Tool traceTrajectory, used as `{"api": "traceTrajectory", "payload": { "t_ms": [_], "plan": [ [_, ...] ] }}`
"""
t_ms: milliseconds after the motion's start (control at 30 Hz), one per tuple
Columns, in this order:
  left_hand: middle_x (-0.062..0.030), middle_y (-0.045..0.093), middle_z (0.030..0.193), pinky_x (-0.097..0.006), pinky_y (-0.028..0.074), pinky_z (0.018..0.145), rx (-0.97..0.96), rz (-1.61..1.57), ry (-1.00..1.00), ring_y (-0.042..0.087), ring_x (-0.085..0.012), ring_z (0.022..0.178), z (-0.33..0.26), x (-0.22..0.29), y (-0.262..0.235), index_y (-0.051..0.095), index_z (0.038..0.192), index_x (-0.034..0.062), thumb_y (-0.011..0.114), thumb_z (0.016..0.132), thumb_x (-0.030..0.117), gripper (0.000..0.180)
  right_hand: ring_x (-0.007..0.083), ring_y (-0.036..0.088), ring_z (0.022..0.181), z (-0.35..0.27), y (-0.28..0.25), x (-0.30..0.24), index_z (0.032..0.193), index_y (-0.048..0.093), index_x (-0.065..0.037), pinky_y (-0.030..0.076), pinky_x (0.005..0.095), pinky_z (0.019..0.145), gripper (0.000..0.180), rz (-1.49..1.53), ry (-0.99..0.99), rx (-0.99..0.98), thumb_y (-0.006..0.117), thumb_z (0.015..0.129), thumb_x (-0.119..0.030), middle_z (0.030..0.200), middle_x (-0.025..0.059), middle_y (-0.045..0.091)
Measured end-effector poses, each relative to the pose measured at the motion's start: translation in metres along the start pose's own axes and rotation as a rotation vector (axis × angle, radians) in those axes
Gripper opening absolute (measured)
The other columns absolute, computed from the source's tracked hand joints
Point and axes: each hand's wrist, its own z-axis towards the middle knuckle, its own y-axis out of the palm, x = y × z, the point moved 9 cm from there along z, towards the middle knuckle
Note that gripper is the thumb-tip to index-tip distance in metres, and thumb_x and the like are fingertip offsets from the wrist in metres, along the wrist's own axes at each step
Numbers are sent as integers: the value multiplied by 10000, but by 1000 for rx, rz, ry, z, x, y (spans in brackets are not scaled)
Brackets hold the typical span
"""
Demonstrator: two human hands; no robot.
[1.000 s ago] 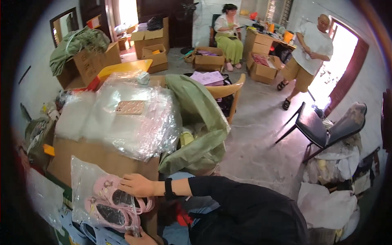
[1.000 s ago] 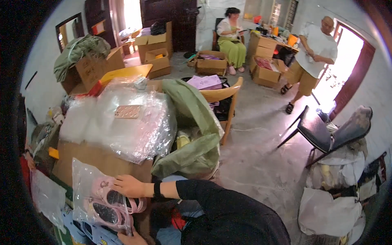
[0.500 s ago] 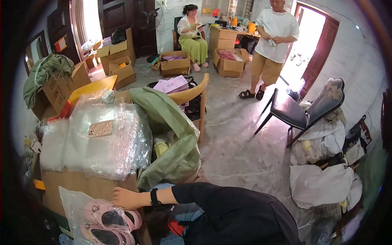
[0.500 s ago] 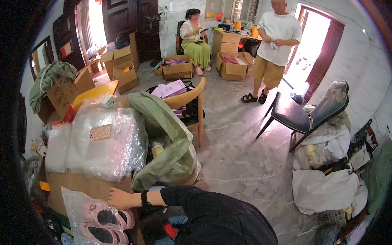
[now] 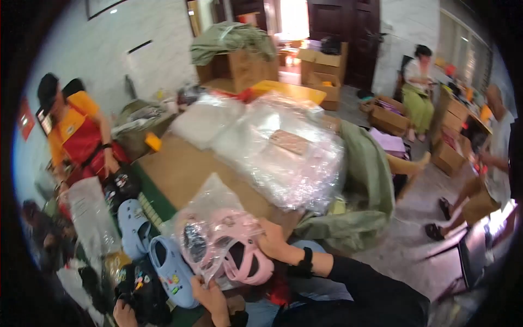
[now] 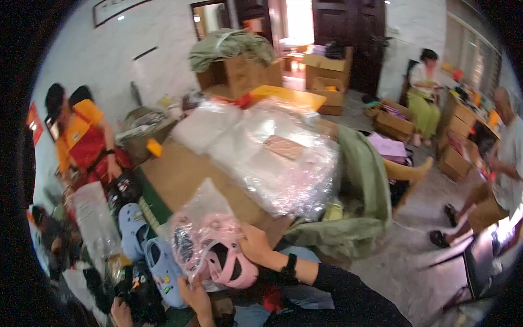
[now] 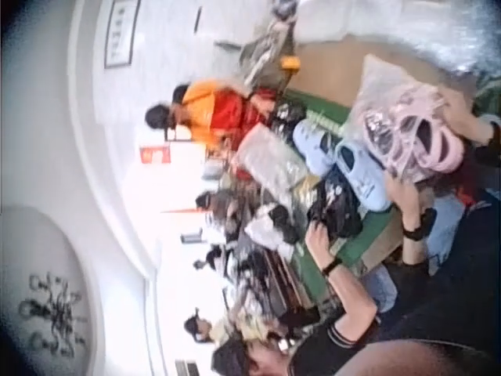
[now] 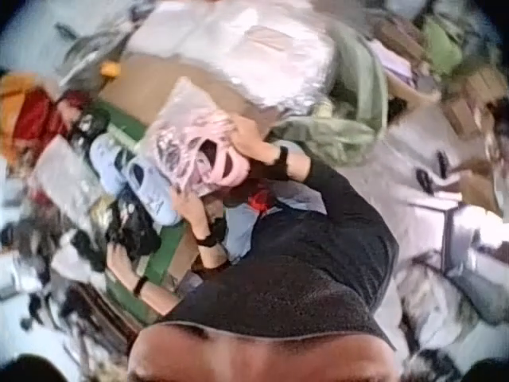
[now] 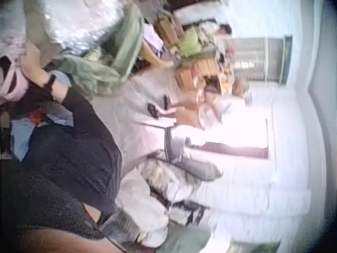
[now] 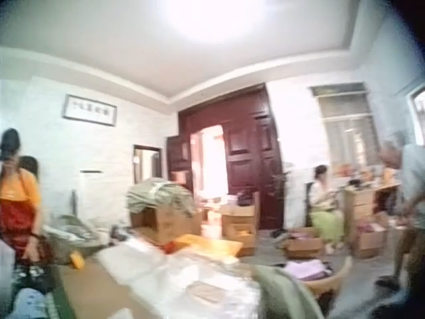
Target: The recorder is inspecting various pairs of decorated clog-style shoes and placing them into clear plastic bags at a shared workshop table.
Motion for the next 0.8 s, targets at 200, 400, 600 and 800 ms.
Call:
{"api": "traceTrajectory", "payload": {
  "t_ms": [200,400,600,800],
  "plan": [
    [-154,539,744,-372,431,633,-289,-38,-35,544,-248,687,-10,5,28,509,848,-11,683,749,61,213,416,612,880,-11,6,9,1052,594,-1,499,424,747,242,-153,-39,-69,552,845,-119,922,240,625],
    [-240,605,953,-456,448,758,-421,127,-60,562,-429,899,-44,3,31,577,1046,11,568,810,77,245,352,626,844,-52,-30,60,1018,600,3,499,383,767,225,-64,141,-266,584,859,-155,914,188,635],
    [-222,582,920,-449,441,746,-409,117,-80,557,-430,893,-46,2,28,548,996,26,543,803,70,198,336,564,1045,-82,-57,46,1166,539,-5,439,385,921,616,-38,72,-319,801,712,-329,1151,184,582],
    [-210,584,847,-429,439,712,-385,64,-78,561,-414,820,-42,4,31,552,908,13,576,833,150,158,407,418,1236,-101,-10,36,1330,373,58,340,454,1044,1094,-297,-35,-574,842,559,-561,1346,269,414]
  ]
}}
